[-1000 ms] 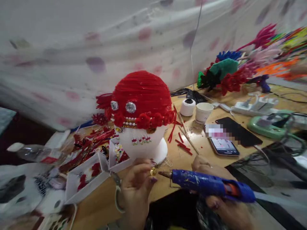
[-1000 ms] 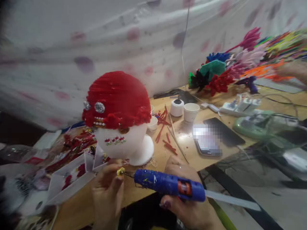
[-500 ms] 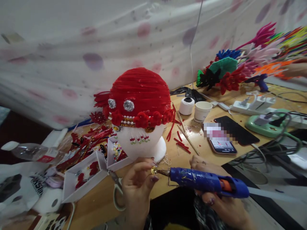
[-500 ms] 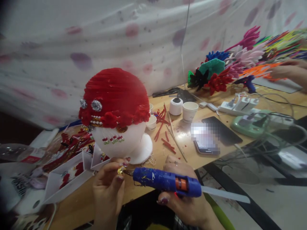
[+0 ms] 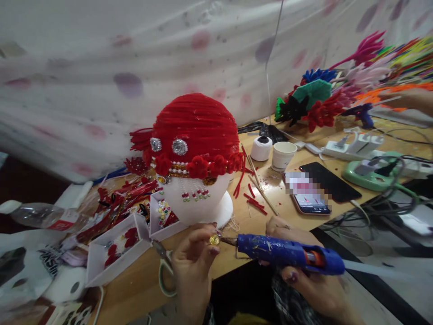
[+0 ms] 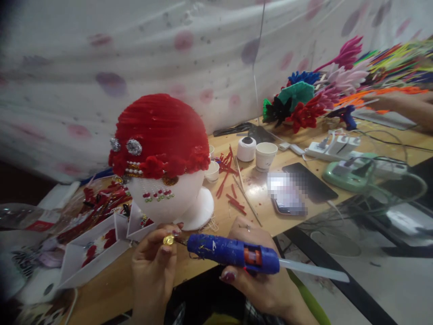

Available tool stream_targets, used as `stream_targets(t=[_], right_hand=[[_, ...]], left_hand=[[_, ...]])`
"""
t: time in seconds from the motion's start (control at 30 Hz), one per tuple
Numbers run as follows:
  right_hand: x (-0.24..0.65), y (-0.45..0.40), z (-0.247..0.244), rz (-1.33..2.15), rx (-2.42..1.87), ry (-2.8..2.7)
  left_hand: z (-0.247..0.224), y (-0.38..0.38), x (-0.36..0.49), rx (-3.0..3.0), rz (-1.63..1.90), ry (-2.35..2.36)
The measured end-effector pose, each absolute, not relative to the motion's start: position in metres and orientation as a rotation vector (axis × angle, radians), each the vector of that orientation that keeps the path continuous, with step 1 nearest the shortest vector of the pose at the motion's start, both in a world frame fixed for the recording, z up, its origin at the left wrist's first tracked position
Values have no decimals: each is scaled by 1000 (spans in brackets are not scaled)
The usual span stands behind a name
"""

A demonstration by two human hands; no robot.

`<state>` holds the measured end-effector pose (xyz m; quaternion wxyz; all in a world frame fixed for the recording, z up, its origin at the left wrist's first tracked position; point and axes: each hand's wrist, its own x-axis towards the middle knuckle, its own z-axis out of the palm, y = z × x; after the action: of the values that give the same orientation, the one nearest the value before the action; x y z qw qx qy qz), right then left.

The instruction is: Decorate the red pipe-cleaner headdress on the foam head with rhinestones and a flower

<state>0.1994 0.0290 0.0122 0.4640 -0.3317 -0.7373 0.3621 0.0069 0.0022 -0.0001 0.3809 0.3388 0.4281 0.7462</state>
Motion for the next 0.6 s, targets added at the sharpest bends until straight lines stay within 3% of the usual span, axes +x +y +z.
stream_targets(t=[0.6], right_hand=[[201,20,-2,893,-845,-1721]], left_hand=[[-6,2,5,908,1952,1127]])
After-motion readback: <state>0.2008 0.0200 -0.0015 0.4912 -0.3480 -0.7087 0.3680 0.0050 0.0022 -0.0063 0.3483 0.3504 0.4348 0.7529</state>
